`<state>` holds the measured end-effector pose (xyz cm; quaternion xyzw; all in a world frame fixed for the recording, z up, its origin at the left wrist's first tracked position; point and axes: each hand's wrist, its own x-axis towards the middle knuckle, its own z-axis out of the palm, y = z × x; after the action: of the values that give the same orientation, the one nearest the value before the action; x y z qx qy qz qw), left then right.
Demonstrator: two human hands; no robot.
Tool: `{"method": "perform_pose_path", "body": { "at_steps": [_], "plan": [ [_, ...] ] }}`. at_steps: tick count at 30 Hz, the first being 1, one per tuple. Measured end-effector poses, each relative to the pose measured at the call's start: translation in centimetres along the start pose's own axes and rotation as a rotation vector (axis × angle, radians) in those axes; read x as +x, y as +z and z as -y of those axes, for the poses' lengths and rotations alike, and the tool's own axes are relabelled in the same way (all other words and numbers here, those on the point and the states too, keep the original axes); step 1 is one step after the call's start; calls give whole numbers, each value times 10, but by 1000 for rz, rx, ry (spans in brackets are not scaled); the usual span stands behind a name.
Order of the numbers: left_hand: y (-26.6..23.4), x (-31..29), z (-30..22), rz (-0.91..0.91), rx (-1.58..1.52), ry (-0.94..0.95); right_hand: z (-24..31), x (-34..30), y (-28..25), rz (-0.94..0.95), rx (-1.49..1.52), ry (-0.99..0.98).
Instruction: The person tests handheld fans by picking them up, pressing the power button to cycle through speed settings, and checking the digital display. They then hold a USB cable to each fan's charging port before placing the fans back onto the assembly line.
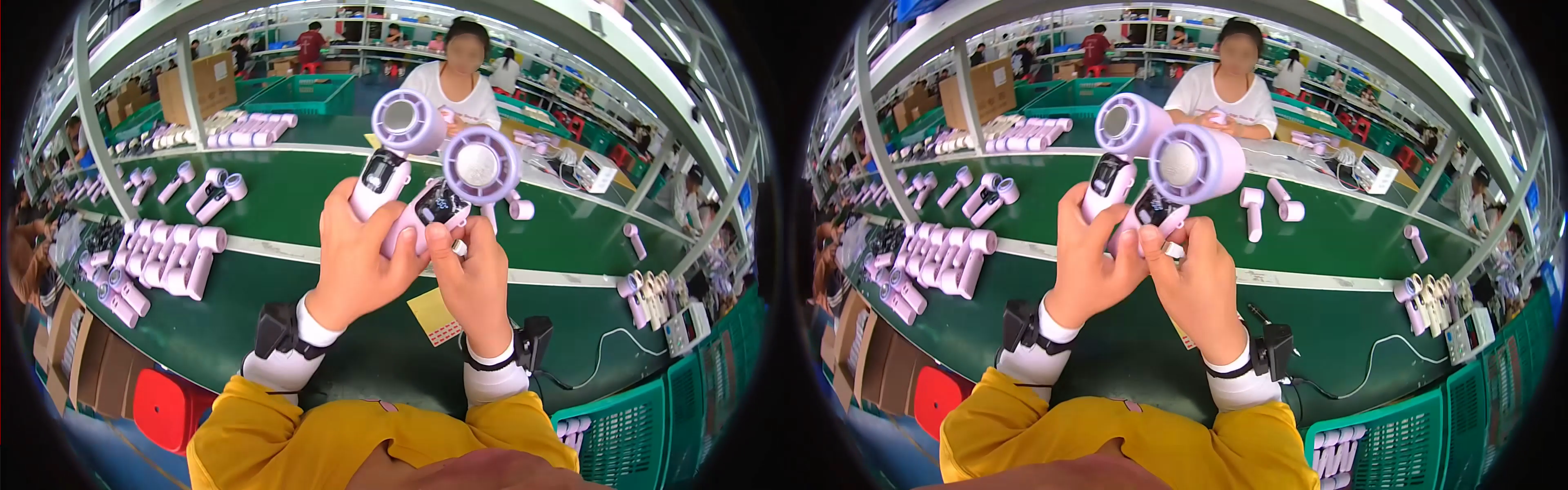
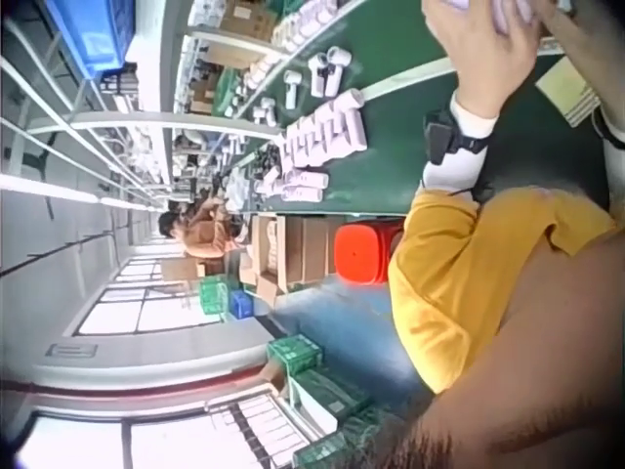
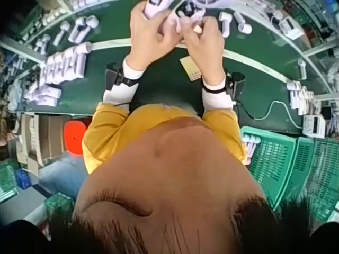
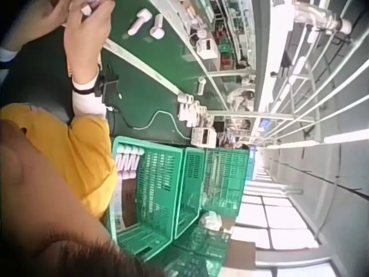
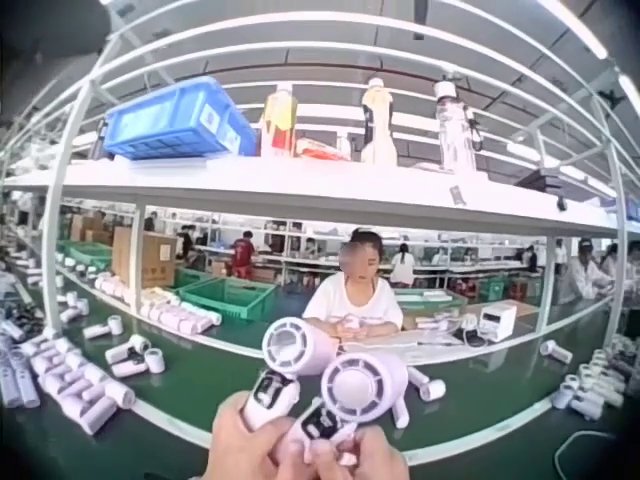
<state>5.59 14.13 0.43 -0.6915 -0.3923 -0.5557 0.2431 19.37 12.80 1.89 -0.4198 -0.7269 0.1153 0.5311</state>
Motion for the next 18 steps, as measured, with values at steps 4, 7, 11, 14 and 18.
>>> {"method": "perform_pose_path", "body": {
  "at_steps": [4, 7, 11, 14, 18],
  "plan": [
    [-7, -3, -22, -20, -200, -66, 5, -4, -3, -86, 313, -32],
    [-4, -8, -29, 101, -371, -22, 6, -8, -3, -219, 289, -155],
    [-23, -5, -26, 244, -1157, -606, 17, -5, -19, -65, 1020, 261],
    [-23, 0, -18, 154, -891, -545, 10, 0, -34, 92, 1131, 319],
    [-33, 11, -12, -9, -792, -432, 10, -3, -37, 177, 1142, 313]
  ]
}}
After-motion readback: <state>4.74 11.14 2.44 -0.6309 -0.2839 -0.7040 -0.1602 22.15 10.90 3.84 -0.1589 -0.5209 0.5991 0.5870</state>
